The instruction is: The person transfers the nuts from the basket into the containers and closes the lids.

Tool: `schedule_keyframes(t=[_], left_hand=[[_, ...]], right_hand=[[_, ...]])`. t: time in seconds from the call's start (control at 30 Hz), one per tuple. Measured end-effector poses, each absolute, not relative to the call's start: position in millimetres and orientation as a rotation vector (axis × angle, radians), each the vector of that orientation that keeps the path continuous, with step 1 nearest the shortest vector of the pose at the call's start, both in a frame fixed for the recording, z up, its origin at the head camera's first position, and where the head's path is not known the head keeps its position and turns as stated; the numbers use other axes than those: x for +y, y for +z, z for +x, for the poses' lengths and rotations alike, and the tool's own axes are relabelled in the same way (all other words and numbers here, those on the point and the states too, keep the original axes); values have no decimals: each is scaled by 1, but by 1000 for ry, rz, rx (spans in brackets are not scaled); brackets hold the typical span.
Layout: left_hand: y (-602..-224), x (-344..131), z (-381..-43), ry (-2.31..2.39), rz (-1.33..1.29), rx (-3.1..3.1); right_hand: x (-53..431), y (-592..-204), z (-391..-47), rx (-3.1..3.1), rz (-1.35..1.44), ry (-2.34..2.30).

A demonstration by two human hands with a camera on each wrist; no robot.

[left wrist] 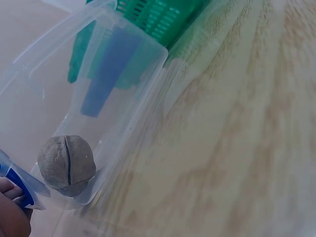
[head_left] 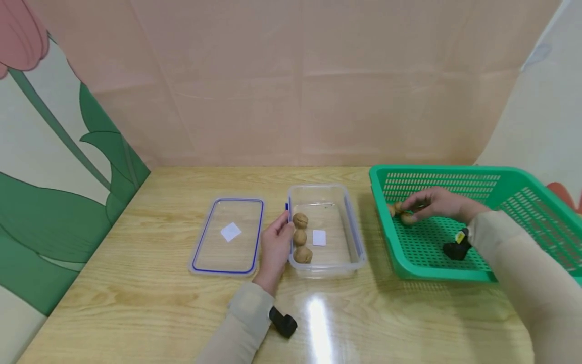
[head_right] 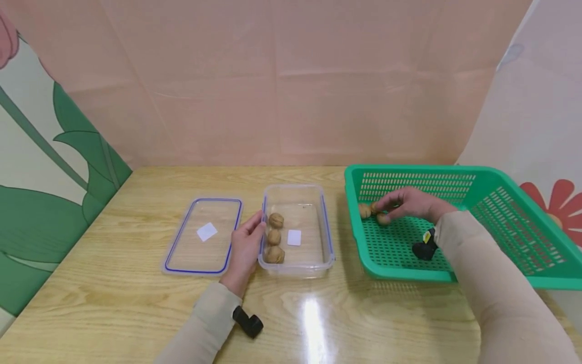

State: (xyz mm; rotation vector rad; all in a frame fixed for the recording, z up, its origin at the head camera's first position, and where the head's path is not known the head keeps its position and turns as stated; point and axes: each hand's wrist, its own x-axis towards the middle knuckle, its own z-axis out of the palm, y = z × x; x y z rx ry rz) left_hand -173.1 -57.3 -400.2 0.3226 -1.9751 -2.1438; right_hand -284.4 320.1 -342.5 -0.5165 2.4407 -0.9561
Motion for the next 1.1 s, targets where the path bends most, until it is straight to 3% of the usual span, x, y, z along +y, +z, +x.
schedule_keyframes(t=[1.1], left_hand=[[-402,-57,-174,-2160,341,-1985]], right_hand=[[315,-357,-296,2435,-561,-812]])
